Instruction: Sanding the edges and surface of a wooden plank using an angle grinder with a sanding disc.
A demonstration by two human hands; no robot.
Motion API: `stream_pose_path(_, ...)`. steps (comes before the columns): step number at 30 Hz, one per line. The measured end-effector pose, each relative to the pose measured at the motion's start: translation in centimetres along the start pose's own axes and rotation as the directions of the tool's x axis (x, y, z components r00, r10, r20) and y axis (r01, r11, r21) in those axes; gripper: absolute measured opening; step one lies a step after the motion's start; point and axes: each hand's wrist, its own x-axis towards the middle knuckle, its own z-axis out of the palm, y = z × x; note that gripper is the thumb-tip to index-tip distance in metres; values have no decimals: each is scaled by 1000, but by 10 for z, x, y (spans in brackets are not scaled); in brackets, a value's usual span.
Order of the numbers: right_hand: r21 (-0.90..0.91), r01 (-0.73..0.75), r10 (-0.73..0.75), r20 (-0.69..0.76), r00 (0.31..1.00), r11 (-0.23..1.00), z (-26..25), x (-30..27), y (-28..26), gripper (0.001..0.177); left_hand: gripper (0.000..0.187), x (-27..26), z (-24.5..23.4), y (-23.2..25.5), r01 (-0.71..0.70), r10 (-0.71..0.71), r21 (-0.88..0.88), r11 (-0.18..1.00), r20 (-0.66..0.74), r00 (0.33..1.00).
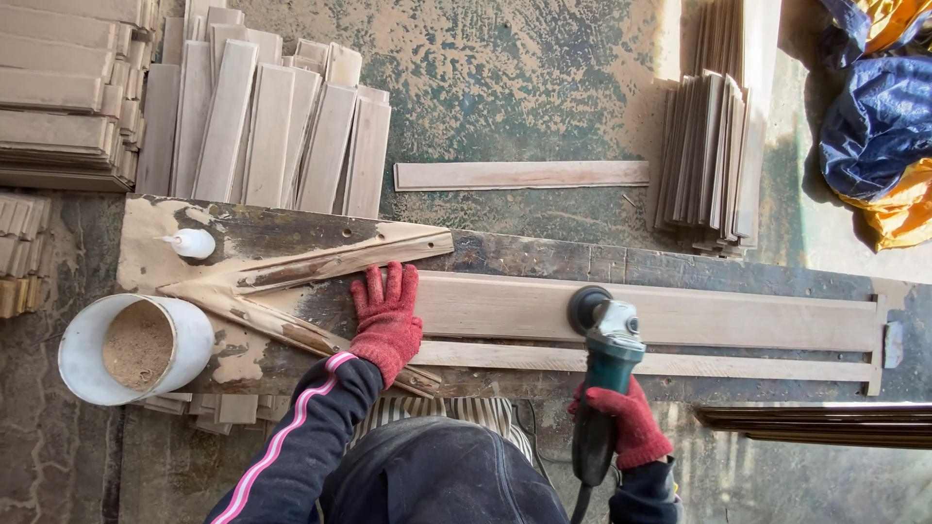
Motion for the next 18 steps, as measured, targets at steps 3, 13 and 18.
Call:
stream_pose_path(3, -2, -92, 92, 19, 996, 996, 43, -10, 9, 70, 102, 1, -7, 1, 2, -2, 19, 1000, 2, 1000)
stream_pose_path(13, -338, -95, 142, 116, 983, 936, 121, -12, 16, 83, 99, 1, -8, -4, -5, 5, 3, 1000, 11, 1000)
stream_pose_path(18, -54, -119, 120, 19, 993, 991, 56, -11, 10, 71, 100, -1, 2, -3, -12, 12, -8, 1000, -12, 1000)
